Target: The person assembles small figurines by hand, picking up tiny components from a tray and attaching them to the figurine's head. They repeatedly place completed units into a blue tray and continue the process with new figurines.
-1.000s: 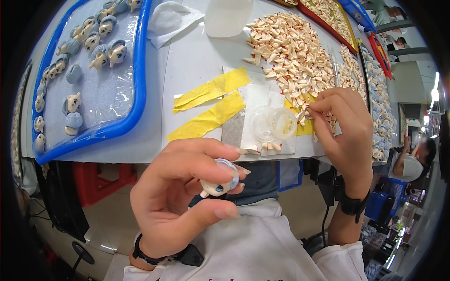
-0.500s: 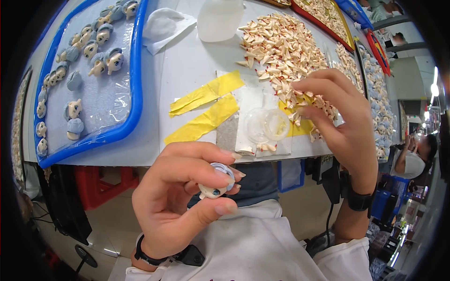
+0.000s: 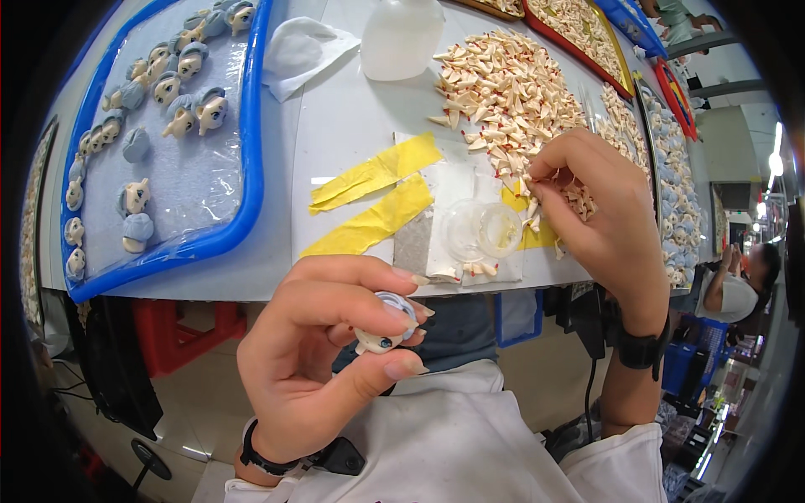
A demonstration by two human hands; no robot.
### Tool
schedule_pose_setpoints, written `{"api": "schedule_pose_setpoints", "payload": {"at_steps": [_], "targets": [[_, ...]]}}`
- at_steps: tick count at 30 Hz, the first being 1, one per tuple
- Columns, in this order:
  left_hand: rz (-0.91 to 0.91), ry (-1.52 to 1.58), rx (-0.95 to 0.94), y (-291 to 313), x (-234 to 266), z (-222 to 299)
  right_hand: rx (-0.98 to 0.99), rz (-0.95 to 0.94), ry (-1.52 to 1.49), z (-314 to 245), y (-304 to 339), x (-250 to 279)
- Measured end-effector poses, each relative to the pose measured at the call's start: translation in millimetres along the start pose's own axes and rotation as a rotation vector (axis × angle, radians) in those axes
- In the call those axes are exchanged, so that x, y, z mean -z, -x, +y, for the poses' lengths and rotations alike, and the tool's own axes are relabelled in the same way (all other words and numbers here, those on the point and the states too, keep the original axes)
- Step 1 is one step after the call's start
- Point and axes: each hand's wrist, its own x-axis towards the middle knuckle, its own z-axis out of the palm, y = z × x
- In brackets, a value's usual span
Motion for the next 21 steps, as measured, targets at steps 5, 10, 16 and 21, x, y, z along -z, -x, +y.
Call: {"api": "schedule_pose_setpoints", "payload": {"at_steps": [5, 10, 16, 21], "targets": [[0.009, -0.005, 0.001, 0, 1, 1, 0.023, 0.003, 0.031, 1, -1, 3], [0.028, 0.0, 0.005, 1, 0, 1, -0.058, 0.144, -0.063, 5, 3, 10], [0.021, -0.006, 0.005, 0, 0, 1, -0.171, 0.371, -0.208, 12, 16, 19], [-0.06, 0.112, -0.017, 0, 7, -3, -0.334, 0.491, -0.336, 8, 42, 30]]}}
